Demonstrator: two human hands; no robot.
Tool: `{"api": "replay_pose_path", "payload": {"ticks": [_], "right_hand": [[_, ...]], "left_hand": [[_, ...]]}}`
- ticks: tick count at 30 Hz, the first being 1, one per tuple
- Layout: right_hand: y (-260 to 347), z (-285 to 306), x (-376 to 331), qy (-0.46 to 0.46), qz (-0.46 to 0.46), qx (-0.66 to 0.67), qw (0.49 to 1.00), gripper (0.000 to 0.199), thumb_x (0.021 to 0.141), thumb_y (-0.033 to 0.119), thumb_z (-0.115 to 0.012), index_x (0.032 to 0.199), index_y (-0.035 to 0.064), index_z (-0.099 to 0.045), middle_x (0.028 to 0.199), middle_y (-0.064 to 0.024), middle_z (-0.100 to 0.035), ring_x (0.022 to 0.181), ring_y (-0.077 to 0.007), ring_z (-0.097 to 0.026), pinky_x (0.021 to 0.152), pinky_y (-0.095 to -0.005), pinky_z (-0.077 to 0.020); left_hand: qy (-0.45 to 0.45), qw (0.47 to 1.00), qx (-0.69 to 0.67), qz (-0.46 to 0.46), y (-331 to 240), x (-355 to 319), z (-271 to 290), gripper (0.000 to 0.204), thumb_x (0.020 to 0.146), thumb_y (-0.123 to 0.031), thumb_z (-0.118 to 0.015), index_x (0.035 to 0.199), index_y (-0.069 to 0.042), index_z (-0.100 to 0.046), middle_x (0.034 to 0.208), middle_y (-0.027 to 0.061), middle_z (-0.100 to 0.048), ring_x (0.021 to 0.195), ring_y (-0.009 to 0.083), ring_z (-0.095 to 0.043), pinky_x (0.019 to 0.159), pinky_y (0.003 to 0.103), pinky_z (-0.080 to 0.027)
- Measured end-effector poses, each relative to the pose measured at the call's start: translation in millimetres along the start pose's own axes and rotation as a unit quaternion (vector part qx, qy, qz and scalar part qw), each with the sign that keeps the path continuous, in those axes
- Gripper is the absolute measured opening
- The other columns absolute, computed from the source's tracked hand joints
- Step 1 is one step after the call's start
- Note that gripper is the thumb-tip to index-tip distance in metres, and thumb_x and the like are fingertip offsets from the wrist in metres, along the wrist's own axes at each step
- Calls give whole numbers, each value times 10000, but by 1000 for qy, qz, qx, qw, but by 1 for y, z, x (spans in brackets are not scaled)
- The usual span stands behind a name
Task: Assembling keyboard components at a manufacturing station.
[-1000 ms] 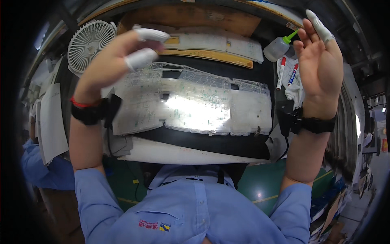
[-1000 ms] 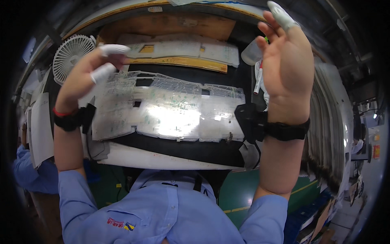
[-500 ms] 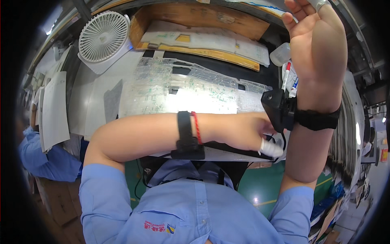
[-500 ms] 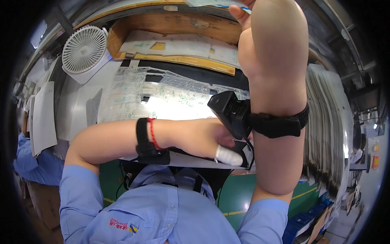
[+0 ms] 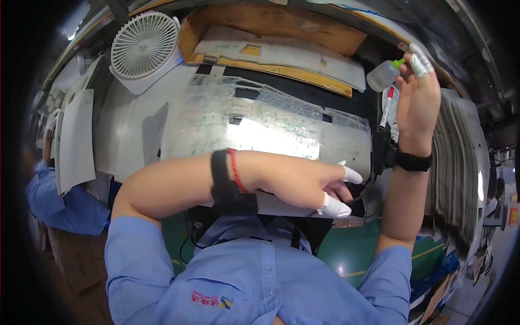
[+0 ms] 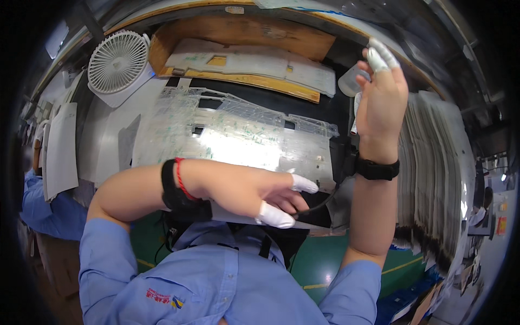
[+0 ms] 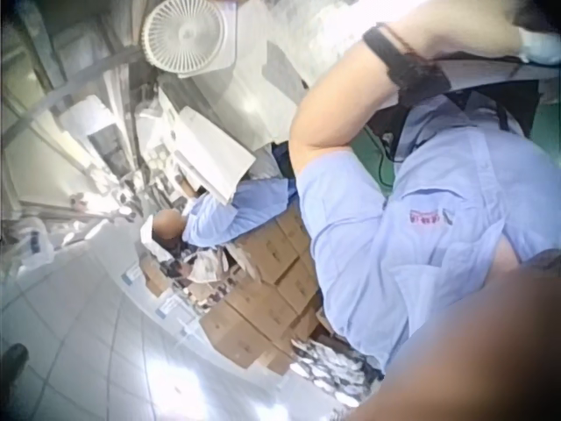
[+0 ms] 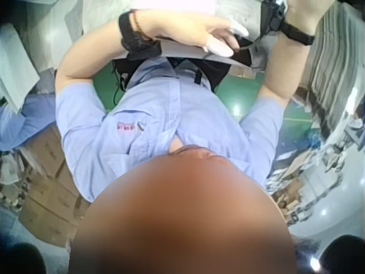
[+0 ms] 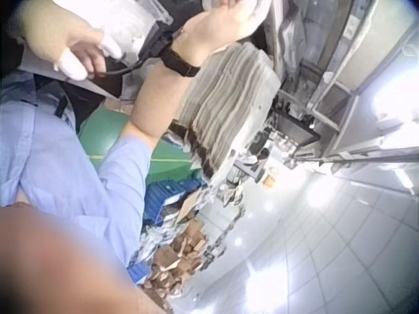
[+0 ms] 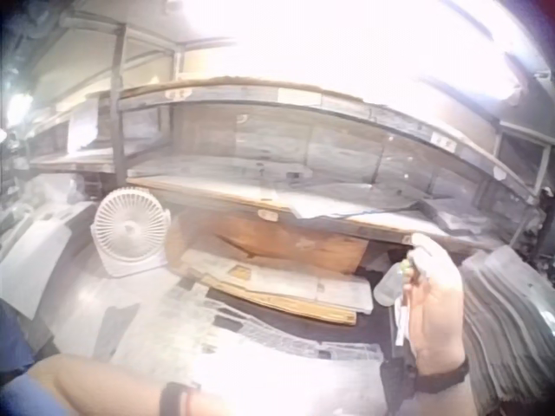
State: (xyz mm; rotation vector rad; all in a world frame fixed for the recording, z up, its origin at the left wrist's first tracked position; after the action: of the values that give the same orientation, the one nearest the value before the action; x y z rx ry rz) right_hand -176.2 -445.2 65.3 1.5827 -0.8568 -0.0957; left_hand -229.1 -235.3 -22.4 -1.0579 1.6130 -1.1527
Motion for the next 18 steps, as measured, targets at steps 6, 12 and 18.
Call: {"api": "replay_pose_path", "payload": {"ticks": [6,12,18], "right_hand": [[-77,59,3,-52,-114,-59,990,275,906,114,-523,1164,56,-598,1020,-18,-620,821,-74,-547,693,-211,-424],[-94,66,-4,61,-179,-239,952,298,911,121,-531,1191,29,-580,1052,-40,-632,893,-86,-558,761,-216,-432],[-98,51,-26,225,-195,-375,878,367,880,152,-624,1190,-31,-555,986,-63,-627,905,-119,-566,826,-247,-444]], "left_hand": [[-57,993,101,-29,-25,-70,52,587,912,-183,-574,1409,-22,-306,1290,156,-517,1142,224,-537,935,334,-450],[-384,913,128,-54,-40,-179,161,473,943,-258,-502,1341,-15,-423,1183,108,-583,1050,159,-580,894,262,-459],[-564,764,259,176,19,-252,238,407,938,-258,-549,1280,-44,-493,1112,44,-593,962,105,-564,797,236,-475]]}}
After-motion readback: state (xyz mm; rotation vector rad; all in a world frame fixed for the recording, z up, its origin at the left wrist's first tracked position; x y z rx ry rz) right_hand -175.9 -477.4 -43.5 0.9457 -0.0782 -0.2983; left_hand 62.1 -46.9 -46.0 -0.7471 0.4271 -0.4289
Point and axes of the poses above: each hand's wrist, its own x-axis towards the middle knuckle, its own z-axis out of the back of the hand, y = z × x, the point moved 6 cm from there along x, towards the middle knuckle
